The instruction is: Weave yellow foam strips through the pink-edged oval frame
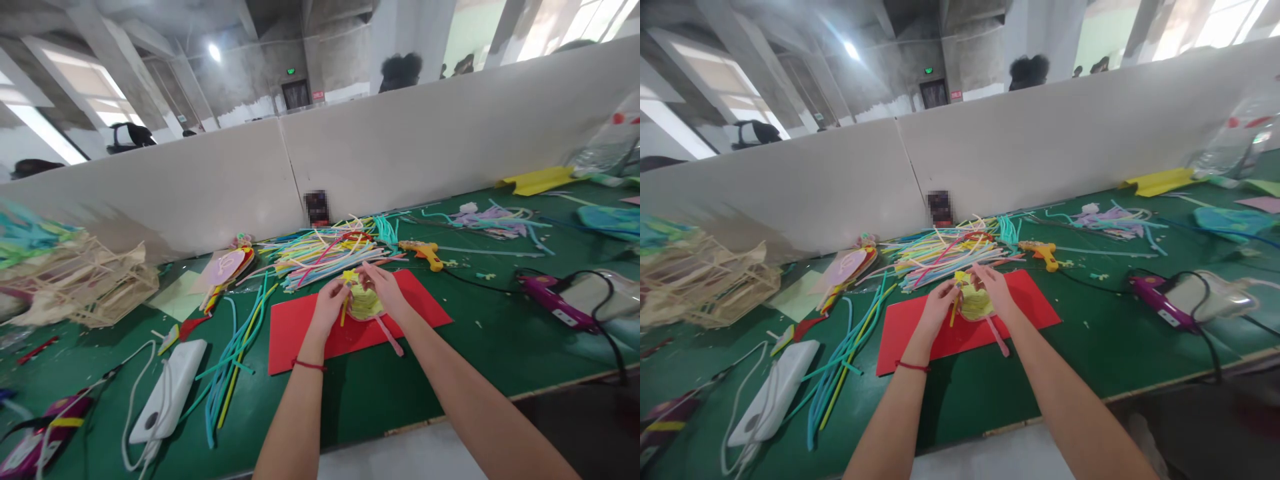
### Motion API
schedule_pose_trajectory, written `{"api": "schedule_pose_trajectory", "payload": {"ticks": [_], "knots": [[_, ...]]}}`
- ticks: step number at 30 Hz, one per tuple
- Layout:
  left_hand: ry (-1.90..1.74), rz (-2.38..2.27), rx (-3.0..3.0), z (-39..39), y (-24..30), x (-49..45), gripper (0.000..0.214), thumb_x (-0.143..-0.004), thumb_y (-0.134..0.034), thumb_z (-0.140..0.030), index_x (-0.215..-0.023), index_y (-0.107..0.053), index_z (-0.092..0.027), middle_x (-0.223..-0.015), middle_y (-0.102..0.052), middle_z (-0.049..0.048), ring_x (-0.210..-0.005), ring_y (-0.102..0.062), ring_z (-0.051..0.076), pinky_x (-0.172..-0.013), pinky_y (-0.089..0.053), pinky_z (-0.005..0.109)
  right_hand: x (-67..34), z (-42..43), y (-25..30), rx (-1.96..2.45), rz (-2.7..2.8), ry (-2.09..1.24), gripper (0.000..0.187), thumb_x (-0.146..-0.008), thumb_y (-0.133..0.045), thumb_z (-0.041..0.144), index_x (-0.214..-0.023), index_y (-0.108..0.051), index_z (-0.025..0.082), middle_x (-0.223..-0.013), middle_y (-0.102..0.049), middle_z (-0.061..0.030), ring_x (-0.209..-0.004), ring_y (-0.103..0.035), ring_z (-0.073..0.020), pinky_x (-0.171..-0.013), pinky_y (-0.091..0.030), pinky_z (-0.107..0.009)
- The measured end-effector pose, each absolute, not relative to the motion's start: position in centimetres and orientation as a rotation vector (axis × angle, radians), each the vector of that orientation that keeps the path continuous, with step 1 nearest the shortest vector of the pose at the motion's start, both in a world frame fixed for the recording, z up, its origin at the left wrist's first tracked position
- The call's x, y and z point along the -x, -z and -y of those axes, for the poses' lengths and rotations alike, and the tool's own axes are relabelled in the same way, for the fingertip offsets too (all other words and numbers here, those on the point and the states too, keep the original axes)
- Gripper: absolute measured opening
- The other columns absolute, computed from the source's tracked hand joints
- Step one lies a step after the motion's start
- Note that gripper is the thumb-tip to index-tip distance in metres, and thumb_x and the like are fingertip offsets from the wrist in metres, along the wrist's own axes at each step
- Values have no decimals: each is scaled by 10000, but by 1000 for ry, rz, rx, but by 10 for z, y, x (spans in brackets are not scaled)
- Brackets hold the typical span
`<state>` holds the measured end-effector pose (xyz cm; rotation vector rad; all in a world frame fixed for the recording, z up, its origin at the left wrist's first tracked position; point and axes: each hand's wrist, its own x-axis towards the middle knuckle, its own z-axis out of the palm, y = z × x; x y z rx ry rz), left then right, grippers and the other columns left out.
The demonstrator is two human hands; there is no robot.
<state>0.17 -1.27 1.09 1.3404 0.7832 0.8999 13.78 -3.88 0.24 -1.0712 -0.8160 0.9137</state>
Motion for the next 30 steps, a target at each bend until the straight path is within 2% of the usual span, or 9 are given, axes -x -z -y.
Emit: {"api": "schedule_pose_trajectory", "payload": {"ticks": [4, 8, 12, 15, 20, 26, 30], "knots": [[-835, -782, -1436, 11, -7, 0, 290, -697, -603, -424, -769, -606, -144, -523, -508, -35, -415, -417, 62, -418, -351, 189, -133, 41, -7, 1105, 863, -941, 378, -629, -642, 547, -548, -613, 179, -520, -501, 16, -489, -436, -96, -457, -356, -220], [-783, -770, -1513, 9, -3, 2, 275, -730, -565, -411, -786, -611, -146, -524, -509, -32, -418, -414, 66, -426, -347, 193, -133, 43, -12, 1145, 915, -953, 361, -609, -653, 538, -572, -620, 180, -489, -483, 31, -469, -419, -91, -447, -336, -220], [-776, -771, -1568, 8, -1, 3, 254, -762, -528, -391, -719, -597, -151, -526, -519, -24, -425, -424, 73, -440, -352, 199, -134, 45, -13, 1179, 991, -947, 301, -576, -694, 468, -561, -620, 177, -515, -521, 29, -495, -444, -99, -482, -352, -232], [-795, -816, -1582, 8, -1, 3, 245, -762, -522, -388, -684, -574, -162, -545, -564, -10, -441, -464, 90, -459, -376, 210, -135, 44, -11, 1208, 1019, -900, 252, -576, -696, 428, -584, -640, 183, -578, -581, 13, -555, -490, -120, -533, -379, -245], [-782, -900, -1567, 9, -3, 1, 263, -763, -512, -404, -631, -525, -176, -573, -640, 22, -477, -558, 132, -493, -438, 244, -135, 40, -4, 1238, 1042, -804, 224, -591, -677, 404, -537, -619, 194, -552, -583, 10, -574, -512, -143, -574, -404, -266], [-805, -956, -1601, 11, -10, 2, 259, -772, -509, -364, -577, -506, -194, -481, -601, 3, -459, -556, 139, -494, -429, 243, -130, 38, 1, 1242, 1069, -726, 193, -605, -671, 394, -578, -637, 207, -631, -628, -7, -623, -554, -163, -604, -430, -277], [-821, -963, -1658, 12, -12, 3, 247, -781, -497, -328, -576, -518, -191, -469, -583, -10, -466, -546, 134, -511, -416, 234, -131, 39, 1, 1254, 1099, -732, 194, -629, -658, 390, -590, -641, 201, -612, -620, -1, -591, -543, -150, -591, -424, -269]]}}
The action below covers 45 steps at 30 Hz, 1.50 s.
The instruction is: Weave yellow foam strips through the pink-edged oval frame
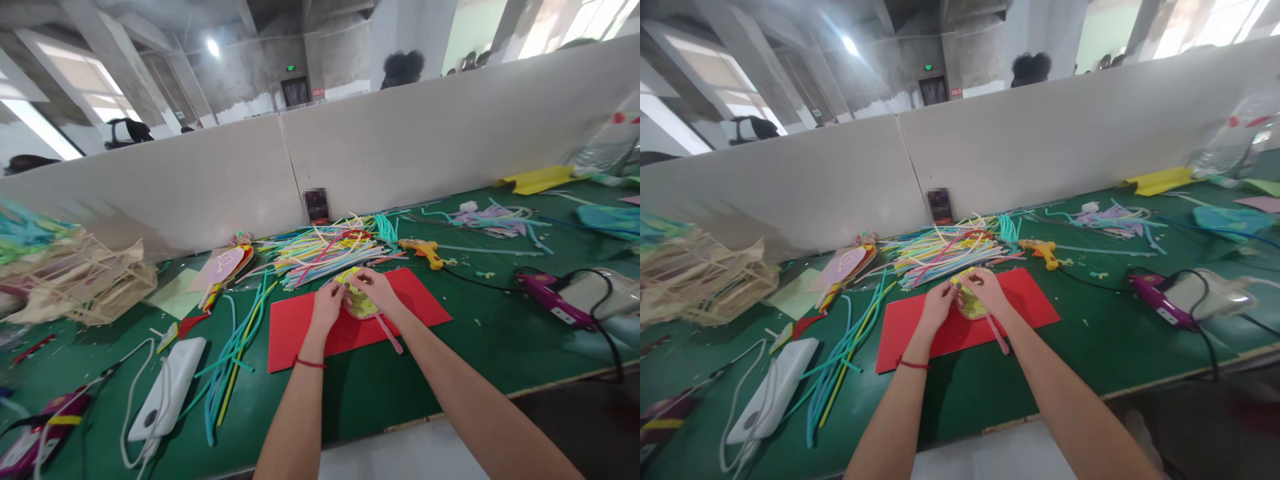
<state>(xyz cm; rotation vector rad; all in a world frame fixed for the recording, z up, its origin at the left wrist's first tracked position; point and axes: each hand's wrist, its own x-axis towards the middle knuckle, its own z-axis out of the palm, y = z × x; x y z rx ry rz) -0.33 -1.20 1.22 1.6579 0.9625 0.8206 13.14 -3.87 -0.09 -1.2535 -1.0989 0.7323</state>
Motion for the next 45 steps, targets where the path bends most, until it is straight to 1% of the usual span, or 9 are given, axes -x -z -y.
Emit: {"api": "schedule_pose_trajectory", "payload": {"ticks": [6, 10, 15, 20, 26, 33, 39, 42, 45], "knots": [[-855, -1007, -1730, 11, -13, 6, 247, -774, -504, -291, -557, -548, -184, -475, -580, -12, -503, -541, 138, -531, -386, 229, -136, 38, 1, 1289, 1145, -742, 228, -641, -640, 407, -566, -621, 192, -577, -595, 5, -569, -527, -146, -553, -403, -259], [-874, -1020, -1743, 9, -12, 6, 217, -775, -501, -287, -601, -577, -181, -519, -601, -1, -541, -559, 148, -560, -401, 237, -134, 39, 0, 1336, 1145, -690, 232, -643, -634, 406, -552, -597, 196, -572, -591, 4, -568, -518, -151, -564, -400, -266], [-848, -997, -1729, 9, -10, 4, 149, -768, -510, -274, -696, -593, -174, -606, -645, 11, -549, -583, 139, -543, -434, 224, -132, 42, -3, 1393, 1124, -625, 276, -673, -598, 423, -537, -534, 193, -568, -560, 2, -582, -513, -156, -591, -406, -275], [-852, -1007, -1730, 8, -7, 5, 147, -766, -488, -244, -679, -578, -167, -609, -644, 10, -546, -593, 138, -561, -450, 238, -132, 43, -2, 1410, 1120, -604, 304, -676, -588, 460, -559, -511, 190, -595, -552, -6, -620, -522, -167, -620, -416, -286], [-844, -971, -1769, 9, -8, 5, 139, -771, -482, -229, -685, -573, -169, -588, -618, 1, -570, -590, 135, -577, -447, 229, -134, 38, 3, 1359, 1171, -732, 319, -671, -582, 492, -609, -528, 184, -585, -544, 6, -556, -506, -142, -508, -405, -254], [-837, -976, -1805, 9, -8, 6, 130, -776, -502, -235, -733, -598, -158, -631, -635, 10, -606, -592, 134, -593, -446, 226, -135, 38, 5, 1340, 1138, -787, 329, -631, -631, 480, -585, -505, 179, -537, -502, 31, -510, -455, -115, -483, -364, -237], [-833, -1024, -1841, 10, -9, 5, 81, -695, -589, -167, -767, -624, -154, -723, -666, 19, -694, -604, 148, -638, -442, 229, -133, 39, 2, 1333, 1044, -828, 315, -622, -644, 461, -566, -510, 181, -507, -474, 44, -481, -433, -105, -471, -351, -235], [-846, -1045, -1841, 10, -10, 5, 100, -732, -560, -200, -800, -622, -160, -720, -670, 21, -697, -613, 150, -650, -450, 235, -134, 39, 2, 1328, 973, -855, 312, -616, -659, 461, -599, -524, 180, -500, -480, 48, -471, -435, -103, -469, -356, -234], [-859, -1069, -1836, 11, -13, 6, 131, -781, -496, -227, -761, -610, -165, -657, -661, 14, -649, -614, 146, -644, -455, 238, -135, 40, 2, 1296, 908, -896, 337, -624, -657, 482, -594, -509, 181, -533, -502, 39, -499, -469, -102, -502, -389, -234]]}}
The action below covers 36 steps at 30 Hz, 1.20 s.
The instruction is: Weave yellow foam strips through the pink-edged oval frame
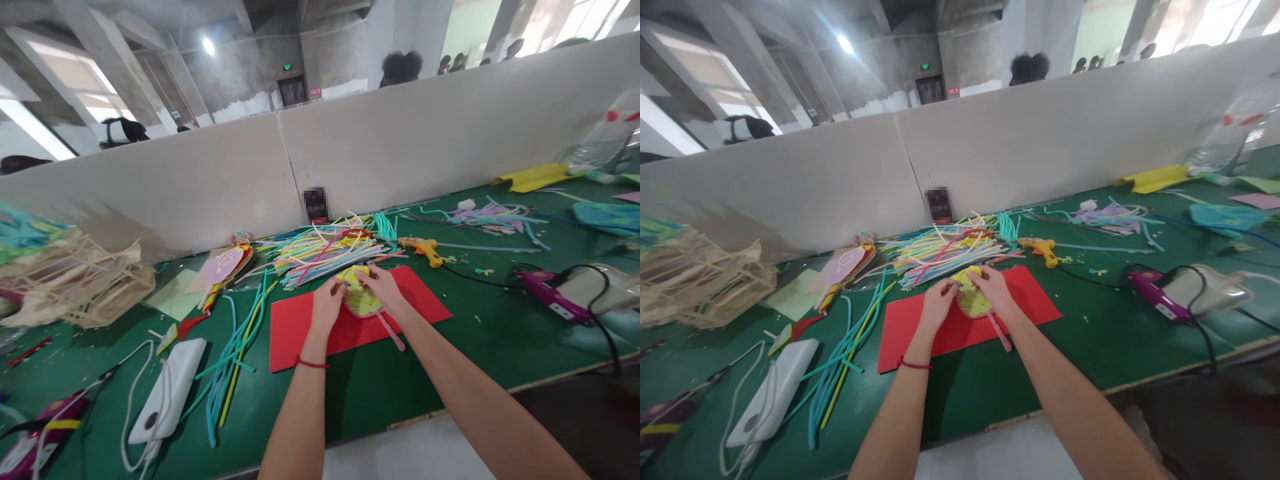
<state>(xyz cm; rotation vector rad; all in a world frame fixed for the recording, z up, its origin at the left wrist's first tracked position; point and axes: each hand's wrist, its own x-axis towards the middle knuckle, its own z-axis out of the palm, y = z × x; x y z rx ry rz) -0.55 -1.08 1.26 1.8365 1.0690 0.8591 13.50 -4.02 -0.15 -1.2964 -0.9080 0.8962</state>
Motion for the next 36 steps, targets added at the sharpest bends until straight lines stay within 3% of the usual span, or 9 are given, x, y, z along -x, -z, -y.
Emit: {"api": "schedule_pose_trajectory", "payload": {"ticks": [10, 17, 28, 36], "knots": [[-865, -1113, -1911, 12, -16, 6, 155, -801, -469, -190, -791, -621, -162, -665, -677, 15, -637, -623, 143, -631, -471, 230, -133, 43, 2, 1209, 881, -1064, 350, -571, -729, 430, -774, -616, 169, -738, -645, -21, -641, -593, -148, -596, -482, -268], [-900, -1118, -2121, 16, -12, 4, 164, -814, -490, -179, -860, -647, -180, -927, -672, 68, -860, -602, 182, -776, -447, 277, -133, 41, 1, 1267, 849, -978, 344, -587, -705, 469, -701, -593, 164, -630, -608, -1, -559, -549, -131, -544, -456, -261], [-855, -1188, -2254, 19, -6, 2, 217, -863, -392, -158, -897, -606, -181, -843, -660, 65, -717, -589, 171, -634, -415, 257, -127, 43, -3, 1237, 908, -1007, 360, -541, -728, 453, -718, -589, 172, -697, -641, -18, -624, -599, -160, -547, -493, -269], [-807, -1200, -2314, 17, -6, 3, 212, -876, -400, -196, -898, -610, -176, -869, -657, 75, -742, -585, 174, -649, -406, 258, -129, 35, 11, 1245, 931, -958, 348, -540, -725, 468, -653, -573, 176, -617, -613, -4, -582, -588, -162, -541, -511, -297]]}}
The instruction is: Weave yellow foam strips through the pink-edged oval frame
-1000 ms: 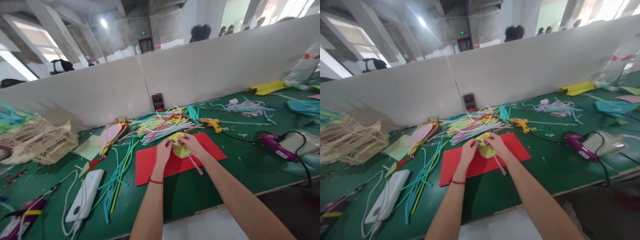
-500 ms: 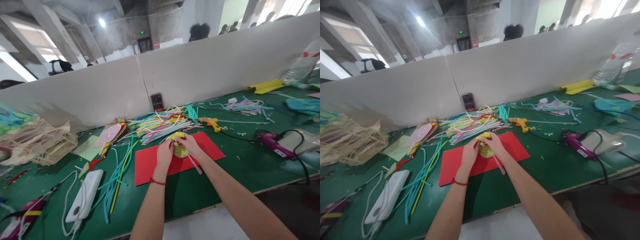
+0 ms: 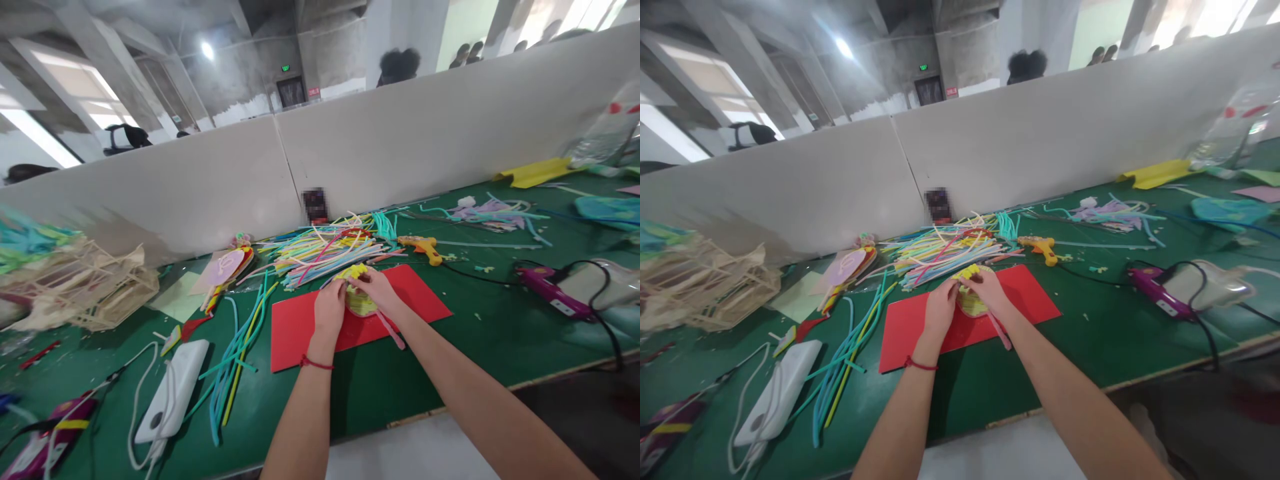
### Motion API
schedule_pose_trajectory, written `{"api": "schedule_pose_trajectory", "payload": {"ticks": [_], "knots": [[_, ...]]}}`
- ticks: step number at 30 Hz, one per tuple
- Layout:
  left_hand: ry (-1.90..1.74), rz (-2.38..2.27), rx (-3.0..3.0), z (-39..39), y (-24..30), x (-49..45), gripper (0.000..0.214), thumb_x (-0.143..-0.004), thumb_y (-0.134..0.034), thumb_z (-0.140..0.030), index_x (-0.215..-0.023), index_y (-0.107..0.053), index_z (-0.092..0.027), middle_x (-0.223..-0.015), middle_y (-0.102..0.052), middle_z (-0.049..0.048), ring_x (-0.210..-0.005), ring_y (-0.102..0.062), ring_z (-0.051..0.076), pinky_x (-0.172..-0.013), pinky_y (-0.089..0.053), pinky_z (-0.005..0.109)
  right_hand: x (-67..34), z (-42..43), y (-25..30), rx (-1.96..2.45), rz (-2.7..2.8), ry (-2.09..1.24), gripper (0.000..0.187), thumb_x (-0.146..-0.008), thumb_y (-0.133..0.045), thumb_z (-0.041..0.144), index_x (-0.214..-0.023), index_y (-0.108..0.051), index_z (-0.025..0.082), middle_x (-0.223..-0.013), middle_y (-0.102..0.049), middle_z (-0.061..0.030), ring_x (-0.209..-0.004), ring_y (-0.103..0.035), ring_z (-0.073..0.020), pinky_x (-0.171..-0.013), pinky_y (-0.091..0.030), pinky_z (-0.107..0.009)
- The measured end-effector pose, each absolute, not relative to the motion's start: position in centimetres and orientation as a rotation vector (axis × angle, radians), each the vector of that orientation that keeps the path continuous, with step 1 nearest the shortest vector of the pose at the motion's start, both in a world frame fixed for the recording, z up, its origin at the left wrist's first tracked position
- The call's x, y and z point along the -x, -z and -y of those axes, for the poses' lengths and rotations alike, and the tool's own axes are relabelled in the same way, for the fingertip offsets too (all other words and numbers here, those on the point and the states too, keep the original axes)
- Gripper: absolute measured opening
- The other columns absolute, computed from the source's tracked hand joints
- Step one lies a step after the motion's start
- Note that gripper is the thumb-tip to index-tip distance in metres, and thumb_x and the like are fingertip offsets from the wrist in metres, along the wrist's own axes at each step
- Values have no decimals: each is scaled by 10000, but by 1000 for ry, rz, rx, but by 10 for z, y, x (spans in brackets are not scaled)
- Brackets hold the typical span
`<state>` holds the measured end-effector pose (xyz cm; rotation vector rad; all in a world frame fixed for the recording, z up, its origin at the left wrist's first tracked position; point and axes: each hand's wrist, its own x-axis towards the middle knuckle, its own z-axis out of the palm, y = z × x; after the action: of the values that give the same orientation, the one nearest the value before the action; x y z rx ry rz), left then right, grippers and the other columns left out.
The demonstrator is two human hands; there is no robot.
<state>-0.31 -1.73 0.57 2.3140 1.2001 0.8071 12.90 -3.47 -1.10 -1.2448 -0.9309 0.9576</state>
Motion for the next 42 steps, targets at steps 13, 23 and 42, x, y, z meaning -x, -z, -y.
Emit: {"api": "schedule_pose_trajectory", "payload": {"ticks": [13, 23, 42], "knots": [[-773, -1277, -2298, 21, -6, 1, 194, -863, -406, -182, -809, -592, -180, -725, -624, 72, -701, -578, 187, -636, -389, 261, -125, 37, 3, 1276, 986, -890, 267, -564, -715, 427, -630, -573, 210, -632, -633, -21, -611, -615, -208, -536, -532, -334], [-880, -1083, -1990, 11, -17, 11, 285, -869, -379, -279, -812, -635, -166, -798, -687, 58, -786, -612, 179, -701, -447, 259, -138, 37, 5, 1287, 981, -893, 282, -611, -676, 430, -666, -564, 177, -659, -627, -19, -574, -616, -178, -564, -534, -319], [-832, -801, -1614, 8, -11, 8, 191, -723, -576, -328, -743, -604, -139, -737, -609, 18, -695, -555, 125, -664, -439, 228, -131, 44, -5, 1165, 974, -1054, 290, -582, -702, 413, -718, -622, 170, -702, -651, -17, -689, -612, -186, -642, -490, -304]]}}
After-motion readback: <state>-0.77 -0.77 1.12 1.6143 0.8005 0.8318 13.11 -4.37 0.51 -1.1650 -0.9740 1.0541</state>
